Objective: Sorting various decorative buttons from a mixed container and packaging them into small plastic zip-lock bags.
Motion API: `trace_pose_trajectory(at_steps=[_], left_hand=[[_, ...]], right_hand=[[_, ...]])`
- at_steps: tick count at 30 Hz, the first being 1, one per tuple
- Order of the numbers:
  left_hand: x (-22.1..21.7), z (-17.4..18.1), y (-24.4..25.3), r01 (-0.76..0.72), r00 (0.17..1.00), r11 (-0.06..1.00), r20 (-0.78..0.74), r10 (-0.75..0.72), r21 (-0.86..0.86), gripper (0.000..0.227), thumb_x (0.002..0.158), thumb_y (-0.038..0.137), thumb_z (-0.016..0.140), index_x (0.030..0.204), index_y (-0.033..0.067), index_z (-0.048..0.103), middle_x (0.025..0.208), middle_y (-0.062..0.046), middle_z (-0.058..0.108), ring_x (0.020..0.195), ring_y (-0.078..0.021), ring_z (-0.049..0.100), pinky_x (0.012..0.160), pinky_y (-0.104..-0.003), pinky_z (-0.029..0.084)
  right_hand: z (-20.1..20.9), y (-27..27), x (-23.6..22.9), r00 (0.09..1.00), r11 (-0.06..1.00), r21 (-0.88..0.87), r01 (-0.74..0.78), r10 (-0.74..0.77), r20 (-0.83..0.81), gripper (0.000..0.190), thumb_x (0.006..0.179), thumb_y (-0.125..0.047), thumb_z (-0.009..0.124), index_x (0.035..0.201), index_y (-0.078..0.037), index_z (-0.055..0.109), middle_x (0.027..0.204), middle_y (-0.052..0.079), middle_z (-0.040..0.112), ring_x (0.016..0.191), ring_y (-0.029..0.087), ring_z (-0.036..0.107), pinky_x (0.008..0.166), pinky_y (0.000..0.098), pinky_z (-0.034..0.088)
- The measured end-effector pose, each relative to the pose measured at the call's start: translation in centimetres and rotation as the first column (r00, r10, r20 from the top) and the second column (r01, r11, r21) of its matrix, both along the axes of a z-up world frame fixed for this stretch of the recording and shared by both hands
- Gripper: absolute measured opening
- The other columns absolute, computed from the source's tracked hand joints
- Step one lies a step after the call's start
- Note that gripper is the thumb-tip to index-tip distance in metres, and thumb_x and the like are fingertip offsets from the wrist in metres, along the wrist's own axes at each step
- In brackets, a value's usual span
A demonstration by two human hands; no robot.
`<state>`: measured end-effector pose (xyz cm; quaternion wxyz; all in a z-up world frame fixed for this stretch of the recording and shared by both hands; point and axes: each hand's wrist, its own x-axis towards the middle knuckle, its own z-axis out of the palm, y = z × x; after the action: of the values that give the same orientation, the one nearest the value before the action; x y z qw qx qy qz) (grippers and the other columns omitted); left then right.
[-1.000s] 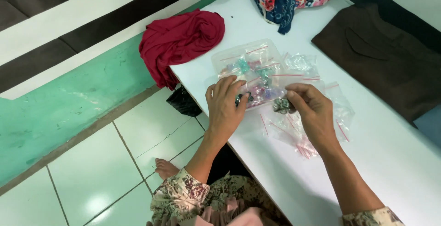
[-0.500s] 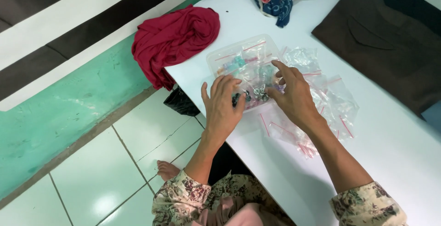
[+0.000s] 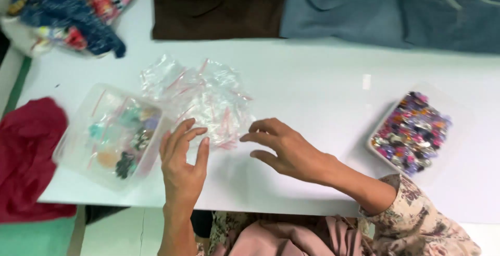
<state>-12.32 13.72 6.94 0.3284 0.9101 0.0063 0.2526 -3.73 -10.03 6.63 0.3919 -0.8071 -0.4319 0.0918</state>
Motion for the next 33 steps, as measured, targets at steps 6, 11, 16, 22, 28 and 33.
trace_pose_trajectory(at_steps=[6,11,16,22,28,33], left_hand=[[4.9,0.3,-8.9,0.613,0.783,0.790,-0.150,-0.604,0.019,0.023,0.097,0.017,0.067,0.119,0.0084,0.067,0.130,-0.015,0.065,0.115,-0.0345,0.064,0.101,-0.050,0.048],[7.7,0.3,-15.8,0.814,0.579,0.576,-0.194,-0.792,0.077,0.025,0.094,0.012,0.072,0.117,0.0057,0.065,0.123,-0.014,0.065,0.107,-0.0314,0.066,0.094,-0.045,0.049],[9.8,0.3,-22.5,0.876,0.482,0.475,-0.212,-0.850,0.086,0.028,0.092,0.010,0.073,0.118,0.0050,0.065,0.118,-0.011,0.063,0.103,-0.0320,0.066,0.088,-0.045,0.052],[10.4,-3.7,-29.5,0.910,0.415,0.391,-0.299,-0.859,0.139,0.025,0.077,-0.021,0.057,0.088,0.0012,0.062,0.090,-0.013,0.059,0.081,-0.0355,0.060,0.063,-0.048,0.052],[12.5,-4.2,-32.6,0.882,0.471,0.396,-0.504,-0.724,0.255,0.031,0.077,-0.016,0.065,0.099,0.0054,0.062,0.104,-0.012,0.056,0.090,-0.0307,0.060,0.059,-0.044,0.056],[14.3,-5.0,-34.1,0.827,0.559,0.473,-0.349,-0.752,0.306,0.033,0.080,-0.013,0.072,0.112,-0.0063,0.066,0.093,-0.014,0.061,0.079,-0.0262,0.070,0.062,-0.033,0.060]], right_hand=[[2.5,-12.7,-4.1,0.967,0.977,-0.044,0.207,-0.211,-0.146,0.033,0.100,-0.022,0.061,0.132,-0.014,0.067,0.124,0.012,0.064,0.111,0.028,0.068,0.092,0.0402,0.054],[1.1,-21.0,-7.2,0.904,0.925,-0.034,0.380,-0.378,-0.197,0.027,0.097,-0.014,0.061,0.122,-0.013,0.073,0.115,0.007,0.073,0.101,0.022,0.073,0.085,0.0350,0.057],[1.3,-25.8,-7.7,0.757,0.764,-0.055,0.642,-0.644,-0.111,0.029,0.091,-0.006,0.065,0.117,-0.014,0.077,0.116,0.005,0.077,0.107,0.019,0.075,0.093,0.0293,0.059],[-1.3,-26.5,-6.0,0.815,0.812,-0.074,0.579,-0.573,0.080,0.031,0.093,-0.010,0.067,0.124,-0.013,0.069,0.122,0.010,0.065,0.109,0.026,0.064,0.093,0.0381,0.053],[-3.5,-26.6,-2.6,0.790,0.785,-0.178,0.594,-0.526,0.314,0.023,0.089,-0.009,0.075,0.110,-0.006,0.067,0.123,0.017,0.062,0.092,0.035,0.058,0.082,0.0443,0.050],[-6.4,-28.6,-0.5,0.649,0.616,-0.261,0.743,-0.569,0.505,0.025,0.081,-0.008,0.082,0.103,-0.018,0.075,0.107,0.006,0.068,0.101,0.027,0.070,0.083,0.0324,0.059]])
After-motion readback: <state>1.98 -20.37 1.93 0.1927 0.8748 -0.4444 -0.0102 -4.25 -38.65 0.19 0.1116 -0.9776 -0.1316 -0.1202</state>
